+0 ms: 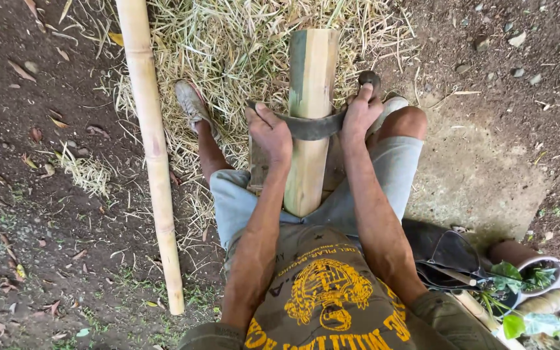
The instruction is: Shave or smooth the surface of a bamboo stalk using a curved blade.
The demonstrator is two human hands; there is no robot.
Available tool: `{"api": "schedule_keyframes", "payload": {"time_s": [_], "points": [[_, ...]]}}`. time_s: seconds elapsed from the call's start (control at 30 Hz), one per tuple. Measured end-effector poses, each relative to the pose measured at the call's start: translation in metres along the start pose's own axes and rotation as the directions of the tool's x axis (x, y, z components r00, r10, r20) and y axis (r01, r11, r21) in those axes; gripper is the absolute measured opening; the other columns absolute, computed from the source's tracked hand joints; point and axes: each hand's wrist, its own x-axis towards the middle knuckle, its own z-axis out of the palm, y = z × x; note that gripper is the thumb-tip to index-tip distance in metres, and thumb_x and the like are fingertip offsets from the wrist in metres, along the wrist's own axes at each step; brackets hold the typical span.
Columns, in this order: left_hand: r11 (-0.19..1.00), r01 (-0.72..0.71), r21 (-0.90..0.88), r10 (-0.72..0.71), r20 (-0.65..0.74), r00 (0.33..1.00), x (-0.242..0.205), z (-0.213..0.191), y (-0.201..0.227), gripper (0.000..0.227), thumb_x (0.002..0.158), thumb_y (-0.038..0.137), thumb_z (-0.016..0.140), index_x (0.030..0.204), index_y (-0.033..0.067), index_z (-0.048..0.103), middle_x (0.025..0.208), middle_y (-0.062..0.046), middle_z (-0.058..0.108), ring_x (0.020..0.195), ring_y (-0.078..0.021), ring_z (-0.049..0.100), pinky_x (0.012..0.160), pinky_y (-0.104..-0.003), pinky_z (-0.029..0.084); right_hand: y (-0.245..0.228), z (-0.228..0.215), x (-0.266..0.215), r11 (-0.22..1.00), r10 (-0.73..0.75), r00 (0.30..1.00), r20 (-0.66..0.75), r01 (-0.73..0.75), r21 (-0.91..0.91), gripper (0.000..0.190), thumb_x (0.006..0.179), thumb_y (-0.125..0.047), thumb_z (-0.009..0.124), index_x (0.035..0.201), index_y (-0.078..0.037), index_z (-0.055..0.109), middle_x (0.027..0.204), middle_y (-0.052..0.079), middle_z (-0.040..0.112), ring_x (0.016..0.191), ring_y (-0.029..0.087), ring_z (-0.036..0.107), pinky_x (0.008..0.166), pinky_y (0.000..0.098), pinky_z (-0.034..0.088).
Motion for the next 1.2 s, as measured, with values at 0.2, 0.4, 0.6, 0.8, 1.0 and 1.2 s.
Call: {"api": "schedule_keyframes", "payload": {"time_s": [0.2,0.4,0.6,0.8,1.0,1.2], "points": [[0.997,0.065,-0.037,-0.065,-0.008,0.998,0.005,0.008,0.001,0.031,0.11,0.02,0.044,0.091,-0.0039,0.048,0.069,-0.015,0.049,0.063,-0.0317,0.049,0.066,-0.047,0.041,0.002,0.003,0.011,0.999,-0.022,1.0,0.02,0.021,0.045,0.027,0.103,-0.027,0.055,0.092,-0.002,0.055,0.061,0.004,0.055,0.046,0.014,0.05,0.042,0.0315,0.041],[0.977,-0.206,0.061,0.211,-0.079,0.974,0.039,0.037,0.003,0.028,0.112,0.018,0.044,0.092,-0.0004,0.05,0.076,-0.012,0.052,0.069,-0.0265,0.053,0.067,-0.044,0.043,-0.011,0.032,0.038,0.994,-0.026,0.999,-0.026,0.028,0.108,0.03,0.1,-0.026,0.058,0.088,0.001,0.051,0.06,0.005,0.055,0.044,0.016,0.05,0.041,0.0334,0.043],[0.968,0.143,-0.207,-0.127,0.091,0.988,0.084,0.078,0.021,0.024,0.109,0.016,0.036,0.091,0.0064,0.048,0.068,-0.003,0.052,0.052,-0.0123,0.054,0.046,-0.032,0.049,-0.014,0.071,0.102,0.99,-0.141,0.989,-0.039,0.141,-0.006,0.036,0.096,-0.026,0.056,0.089,0.007,0.068,0.059,0.002,0.058,0.044,0.012,0.051,0.038,0.0313,0.045],[0.991,0.071,-0.115,-0.06,0.093,0.994,0.128,0.115,0.041,0.028,0.111,0.017,0.039,0.092,-0.0007,0.05,0.068,-0.004,0.046,0.055,-0.0146,0.048,0.053,-0.039,0.043,-0.02,0.106,0.158,0.969,-0.201,0.98,0.009,0.198,0.149,0.037,0.096,-0.024,0.058,0.08,0.01,0.056,0.058,0.007,0.053,0.044,0.018,0.05,0.038,0.0377,0.042],[0.97,0.137,-0.201,-0.111,0.134,0.985,0.108,0.095,0.049,0.038,0.107,0.019,0.04,0.126,-0.0128,0.046,0.064,-0.005,0.045,0.053,-0.016,0.046,0.052,-0.042,0.042,-0.02,0.087,0.133,0.993,-0.046,0.998,-0.051,0.051,0.105,0.038,0.096,-0.028,0.058,0.094,0.011,0.058,0.066,0.004,0.051,0.053,0.015,0.046,0.048,0.0384,0.039],[0.994,-0.089,-0.07,0.09,0.019,0.996,0.043,0.038,0.027,0.029,0.112,0.018,0.039,0.092,0.0004,0.051,0.073,-0.01,0.052,0.065,-0.024,0.052,0.066,-0.045,0.044,-0.018,0.038,0.043,0.991,0.11,0.982,-0.157,-0.12,-0.056,0.038,0.097,-0.034,0.057,0.101,0.004,0.053,0.064,0.005,0.058,0.047,0.015,0.054,0.043,0.0338,0.046]]}}
